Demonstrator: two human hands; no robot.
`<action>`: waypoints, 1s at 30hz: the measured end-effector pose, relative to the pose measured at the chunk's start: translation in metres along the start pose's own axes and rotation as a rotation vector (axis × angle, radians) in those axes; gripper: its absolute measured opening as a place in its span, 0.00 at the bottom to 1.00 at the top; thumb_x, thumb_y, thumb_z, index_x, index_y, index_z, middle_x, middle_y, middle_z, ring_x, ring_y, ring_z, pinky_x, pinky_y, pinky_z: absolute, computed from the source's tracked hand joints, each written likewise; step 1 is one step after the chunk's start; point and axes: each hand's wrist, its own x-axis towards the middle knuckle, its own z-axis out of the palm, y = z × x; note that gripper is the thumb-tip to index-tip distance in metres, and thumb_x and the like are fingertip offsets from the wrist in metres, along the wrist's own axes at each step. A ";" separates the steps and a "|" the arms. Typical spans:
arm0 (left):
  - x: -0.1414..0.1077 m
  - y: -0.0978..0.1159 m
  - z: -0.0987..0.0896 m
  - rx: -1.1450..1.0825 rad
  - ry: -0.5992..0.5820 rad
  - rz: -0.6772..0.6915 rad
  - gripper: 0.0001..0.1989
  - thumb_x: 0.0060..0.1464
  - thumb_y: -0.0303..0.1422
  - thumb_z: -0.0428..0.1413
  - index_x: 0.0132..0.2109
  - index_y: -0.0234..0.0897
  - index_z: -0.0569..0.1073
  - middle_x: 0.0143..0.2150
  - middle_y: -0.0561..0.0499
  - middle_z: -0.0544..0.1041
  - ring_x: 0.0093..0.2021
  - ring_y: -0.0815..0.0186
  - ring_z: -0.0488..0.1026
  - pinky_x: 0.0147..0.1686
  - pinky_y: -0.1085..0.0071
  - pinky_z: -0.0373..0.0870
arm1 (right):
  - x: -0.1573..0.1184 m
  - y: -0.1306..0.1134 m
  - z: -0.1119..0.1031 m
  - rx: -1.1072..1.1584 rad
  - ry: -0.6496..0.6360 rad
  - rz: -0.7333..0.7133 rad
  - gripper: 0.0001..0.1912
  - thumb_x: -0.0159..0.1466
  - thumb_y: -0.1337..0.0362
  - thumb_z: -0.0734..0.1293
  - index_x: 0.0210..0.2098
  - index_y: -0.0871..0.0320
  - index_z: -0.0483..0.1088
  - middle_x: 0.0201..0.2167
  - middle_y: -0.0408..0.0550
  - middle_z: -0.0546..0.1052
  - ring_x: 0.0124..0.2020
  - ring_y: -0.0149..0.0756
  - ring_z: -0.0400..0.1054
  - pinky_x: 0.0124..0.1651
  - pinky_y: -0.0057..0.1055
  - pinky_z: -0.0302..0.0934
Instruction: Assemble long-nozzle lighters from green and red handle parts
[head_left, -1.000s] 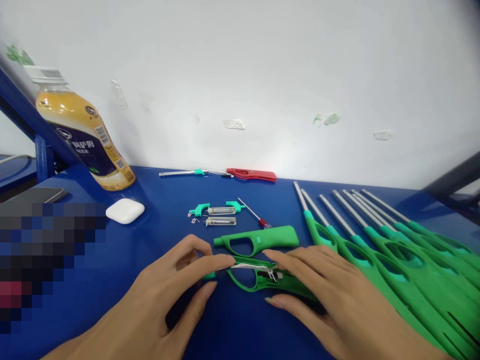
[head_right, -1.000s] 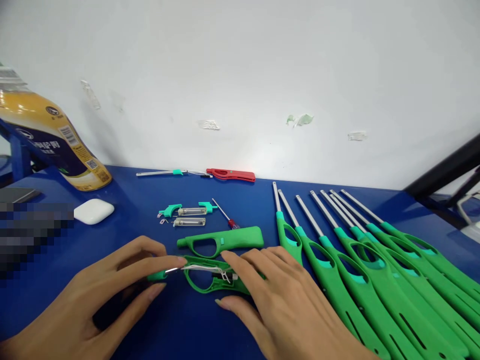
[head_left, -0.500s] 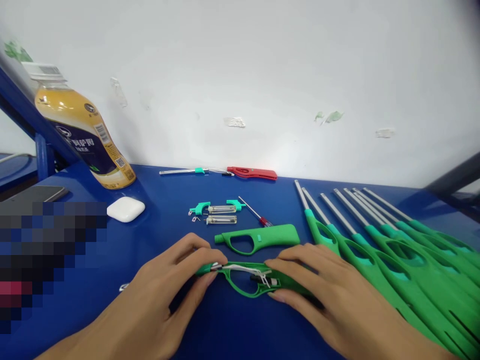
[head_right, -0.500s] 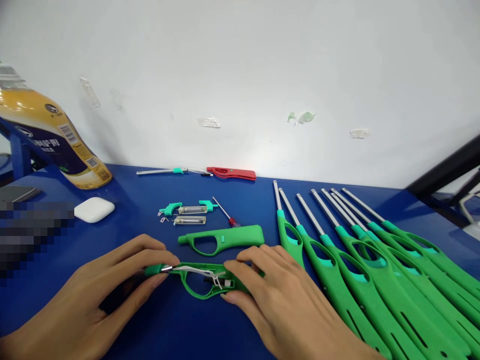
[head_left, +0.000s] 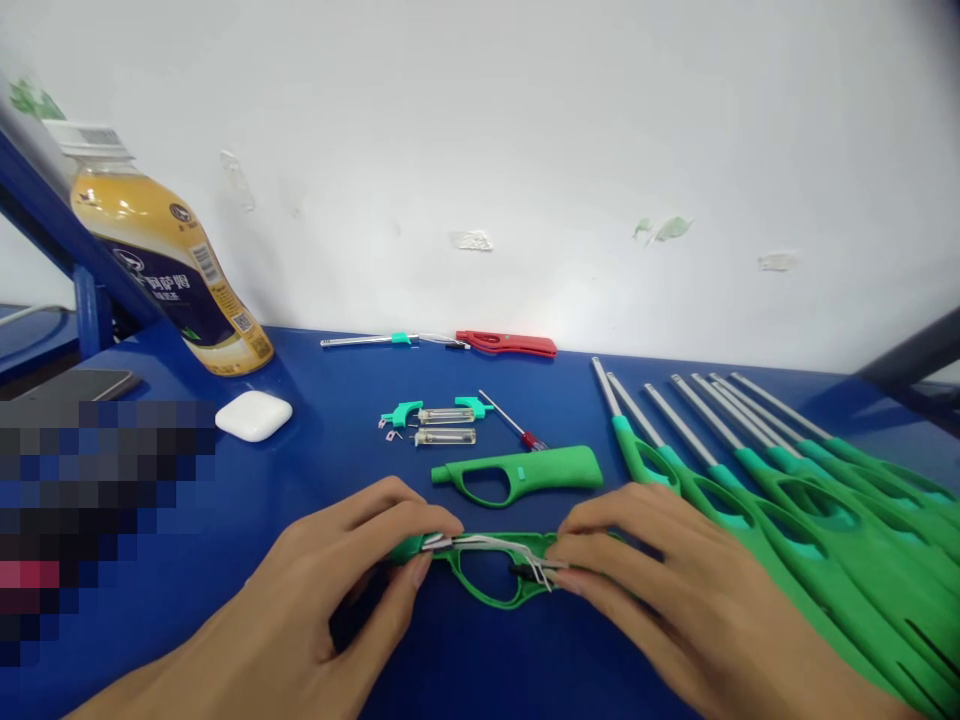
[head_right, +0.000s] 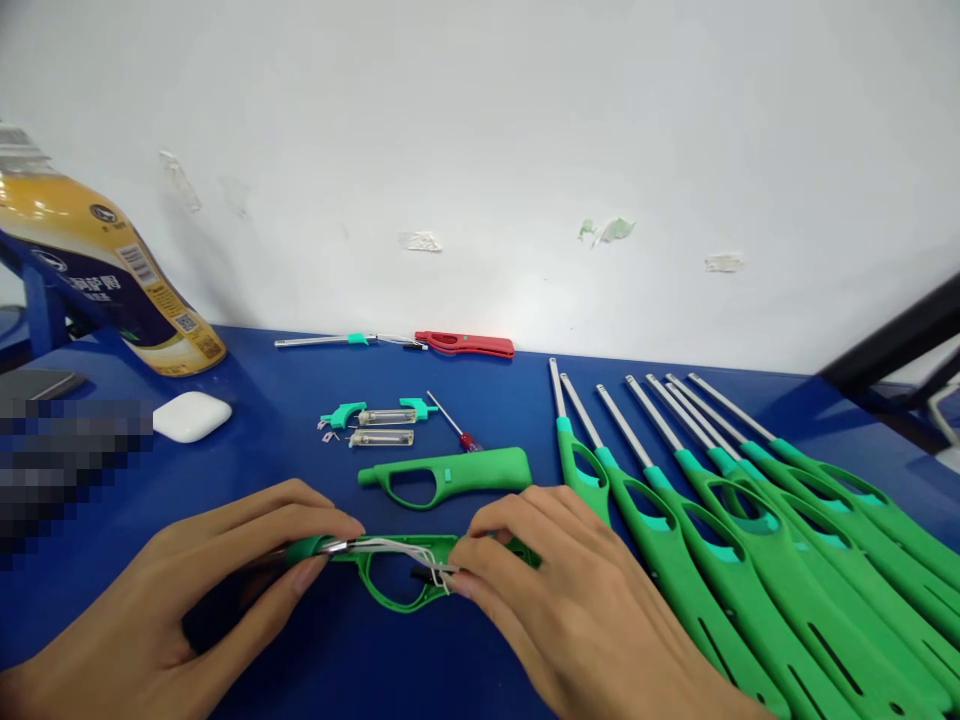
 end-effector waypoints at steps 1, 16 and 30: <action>0.000 0.000 0.000 0.002 0.004 0.003 0.14 0.74 0.31 0.51 0.59 0.54 0.73 0.49 0.57 0.81 0.47 0.69 0.82 0.48 0.77 0.80 | 0.000 0.000 0.000 0.010 0.001 0.004 0.14 0.81 0.59 0.61 0.44 0.48 0.78 0.41 0.37 0.84 0.42 0.28 0.79 0.50 0.27 0.70; -0.002 -0.003 0.001 -0.030 0.010 -0.025 0.13 0.75 0.33 0.49 0.60 0.52 0.72 0.49 0.56 0.80 0.47 0.70 0.81 0.47 0.77 0.79 | -0.001 -0.003 0.006 0.000 -0.003 0.011 0.14 0.81 0.57 0.62 0.45 0.49 0.79 0.42 0.38 0.84 0.41 0.32 0.80 0.50 0.31 0.72; 0.000 -0.010 0.003 0.083 0.038 0.077 0.15 0.73 0.30 0.54 0.61 0.51 0.75 0.48 0.54 0.82 0.45 0.66 0.85 0.46 0.76 0.81 | 0.001 -0.002 0.003 -0.006 -0.085 -0.037 0.19 0.82 0.62 0.58 0.45 0.52 0.81 0.40 0.40 0.86 0.39 0.31 0.81 0.48 0.33 0.72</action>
